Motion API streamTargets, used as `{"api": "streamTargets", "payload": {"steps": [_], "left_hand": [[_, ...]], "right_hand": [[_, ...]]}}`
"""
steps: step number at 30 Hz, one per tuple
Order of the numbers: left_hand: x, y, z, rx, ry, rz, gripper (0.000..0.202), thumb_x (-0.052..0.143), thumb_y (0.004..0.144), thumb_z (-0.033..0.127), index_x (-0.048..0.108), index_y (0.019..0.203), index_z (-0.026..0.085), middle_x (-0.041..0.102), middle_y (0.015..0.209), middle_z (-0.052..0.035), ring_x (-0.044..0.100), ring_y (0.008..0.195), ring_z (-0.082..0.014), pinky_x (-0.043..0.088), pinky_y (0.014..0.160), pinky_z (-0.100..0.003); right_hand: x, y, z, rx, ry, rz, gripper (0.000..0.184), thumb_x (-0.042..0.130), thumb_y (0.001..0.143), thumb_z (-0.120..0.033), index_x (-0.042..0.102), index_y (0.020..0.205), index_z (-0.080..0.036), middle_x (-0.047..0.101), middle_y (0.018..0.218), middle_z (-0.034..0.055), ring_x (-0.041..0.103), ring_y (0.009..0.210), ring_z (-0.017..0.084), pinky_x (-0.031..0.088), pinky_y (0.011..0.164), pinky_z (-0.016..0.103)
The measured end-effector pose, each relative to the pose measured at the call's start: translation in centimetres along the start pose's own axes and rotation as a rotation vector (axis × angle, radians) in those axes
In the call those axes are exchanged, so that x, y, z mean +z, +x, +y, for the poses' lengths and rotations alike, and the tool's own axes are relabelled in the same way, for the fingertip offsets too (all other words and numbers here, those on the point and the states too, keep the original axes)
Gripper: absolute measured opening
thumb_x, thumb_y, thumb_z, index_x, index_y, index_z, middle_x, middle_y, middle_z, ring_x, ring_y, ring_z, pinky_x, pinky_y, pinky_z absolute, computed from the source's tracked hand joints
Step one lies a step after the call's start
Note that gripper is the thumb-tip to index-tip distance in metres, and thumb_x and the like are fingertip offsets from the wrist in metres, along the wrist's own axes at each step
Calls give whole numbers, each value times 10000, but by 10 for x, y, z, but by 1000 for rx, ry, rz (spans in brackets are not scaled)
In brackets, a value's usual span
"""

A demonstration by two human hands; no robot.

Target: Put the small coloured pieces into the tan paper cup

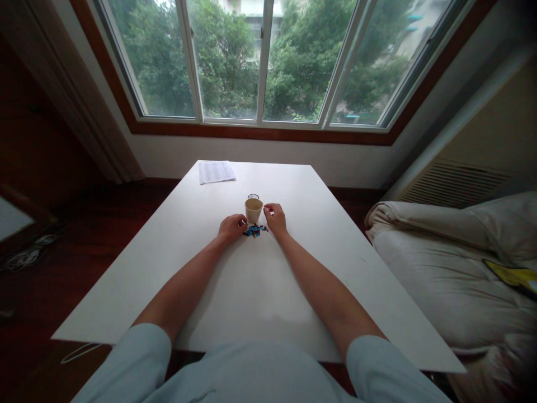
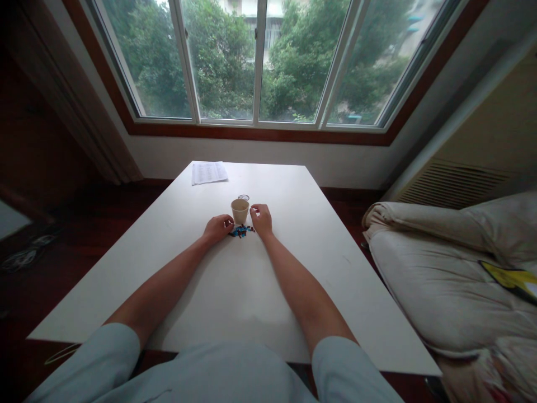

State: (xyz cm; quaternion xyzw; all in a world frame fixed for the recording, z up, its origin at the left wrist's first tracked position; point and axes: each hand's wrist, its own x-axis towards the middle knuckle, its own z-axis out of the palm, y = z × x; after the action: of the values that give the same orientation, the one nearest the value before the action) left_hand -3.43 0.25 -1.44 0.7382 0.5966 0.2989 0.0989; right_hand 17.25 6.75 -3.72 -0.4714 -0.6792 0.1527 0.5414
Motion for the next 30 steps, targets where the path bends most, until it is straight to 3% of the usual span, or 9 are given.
{"api": "streamTargets", "payload": {"steps": [8,18,30], "left_hand": [[-11,6,-7,-42,-160,190,183,590,808,299,696,926,207,576,650,28,510,615,-111,388,630,-226],[-19,16,13,-92,-419,370,238,560,839,369,669,952,191,483,628,42,443,587,-95,370,596,-209],[-14,23,31,-53,-545,318,238,596,828,374,680,947,186,437,596,52,406,566,-89,340,556,-203]], "right_hand": [[-1,-1,-3,14,-5,-13,278,491,894,-385,644,1001,-178,616,1028,91,599,836,187,502,796,348],[-2,-1,-6,55,-7,-45,286,491,902,-394,638,1019,-178,616,1041,99,600,838,191,503,794,354],[0,0,-1,16,-21,-43,258,485,906,-367,637,992,-177,610,1017,82,604,817,175,494,803,340]]}}
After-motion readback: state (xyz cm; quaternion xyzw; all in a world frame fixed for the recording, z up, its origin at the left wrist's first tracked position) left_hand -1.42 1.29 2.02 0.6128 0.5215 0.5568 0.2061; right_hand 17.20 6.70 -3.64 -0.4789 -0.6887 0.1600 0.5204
